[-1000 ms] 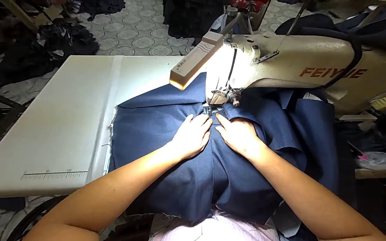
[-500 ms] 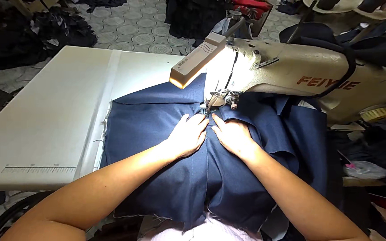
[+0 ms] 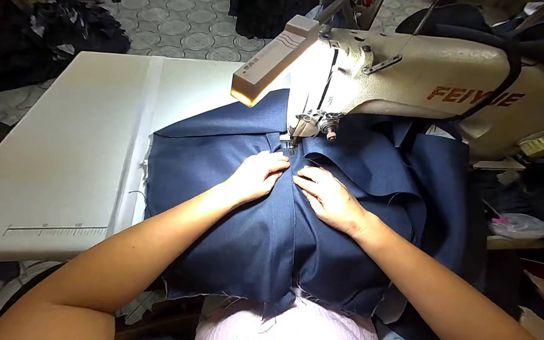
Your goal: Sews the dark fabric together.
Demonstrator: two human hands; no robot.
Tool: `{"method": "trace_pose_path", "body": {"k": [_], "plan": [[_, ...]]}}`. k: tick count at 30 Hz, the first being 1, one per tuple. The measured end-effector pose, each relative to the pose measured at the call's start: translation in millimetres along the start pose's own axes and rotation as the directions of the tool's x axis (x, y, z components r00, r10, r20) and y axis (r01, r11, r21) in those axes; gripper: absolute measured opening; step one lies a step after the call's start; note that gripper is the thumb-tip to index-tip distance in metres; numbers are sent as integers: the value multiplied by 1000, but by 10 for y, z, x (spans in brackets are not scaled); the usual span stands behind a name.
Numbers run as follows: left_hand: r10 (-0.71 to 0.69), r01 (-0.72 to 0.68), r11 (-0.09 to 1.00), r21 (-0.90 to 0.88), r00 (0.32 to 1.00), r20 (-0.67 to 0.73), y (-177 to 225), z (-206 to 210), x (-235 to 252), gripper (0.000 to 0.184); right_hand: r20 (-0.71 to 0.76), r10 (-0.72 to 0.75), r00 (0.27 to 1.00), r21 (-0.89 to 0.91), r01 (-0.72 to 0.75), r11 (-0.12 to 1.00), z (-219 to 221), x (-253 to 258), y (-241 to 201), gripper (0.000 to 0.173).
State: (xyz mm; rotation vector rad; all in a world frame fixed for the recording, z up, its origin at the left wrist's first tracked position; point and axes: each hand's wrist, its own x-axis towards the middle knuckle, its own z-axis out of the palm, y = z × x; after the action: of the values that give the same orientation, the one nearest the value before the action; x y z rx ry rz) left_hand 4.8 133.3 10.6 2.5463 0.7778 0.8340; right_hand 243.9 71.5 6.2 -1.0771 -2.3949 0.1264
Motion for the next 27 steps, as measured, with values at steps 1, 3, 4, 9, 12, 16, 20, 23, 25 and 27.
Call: {"method": "trace_pose_path", "body": {"k": [1, 3, 4, 9, 12, 16, 20, 23, 25, 27], "plan": [[1, -1, 1000, 14, 1000, -8, 23, 15, 0, 31, 5, -16, 1000, 5, 15, 1000, -3, 3, 22, 37], [3, -3, 998, 67, 1000, 0, 67, 48, -6, 33, 1, -46, 999, 17, 46, 999, -6, 9, 61, 37], [-5, 3, 995, 99, 1000, 21, 96, 61, -8, 34, -3, -60, 998, 17, 60, 998, -9, 11, 78, 37], [14, -22, 984, 176, 999, 46, 126, 105, 5, 34, -28, -62, 998, 45, 63, 997, -20, 29, 118, 34], [19, -28, 981, 190, 999, 49, 128, 98, 17, 34, -2, -42, 999, 81, 42, 996, -42, 38, 128, 34], [15, -23, 981, 191, 999, 40, 96, 112, 31, 34, 11, -59, 998, 124, 57, 991, -57, 72, 177, 34], [-12, 3, 981, 194, 999, 44, 18, 104, 94, 33, 104, -15, 995, 197, -6, 980, -77, 147, 226, 37], [14, -21, 975, 223, 999, 35, -35, 95, 138, 32, 259, 106, 960, 296, -184, 937, -200, 271, 232, 40], [11, -23, 976, 218, 999, 53, -40, 72, 143, 33, 291, 382, 877, 426, -476, 769, -399, 406, 210, 39], [5, -21, 979, 204, 997, 78, -57, 54, 143, 34, 128, 718, 684, 720, -562, 407, -482, 568, 365, 38]]}}
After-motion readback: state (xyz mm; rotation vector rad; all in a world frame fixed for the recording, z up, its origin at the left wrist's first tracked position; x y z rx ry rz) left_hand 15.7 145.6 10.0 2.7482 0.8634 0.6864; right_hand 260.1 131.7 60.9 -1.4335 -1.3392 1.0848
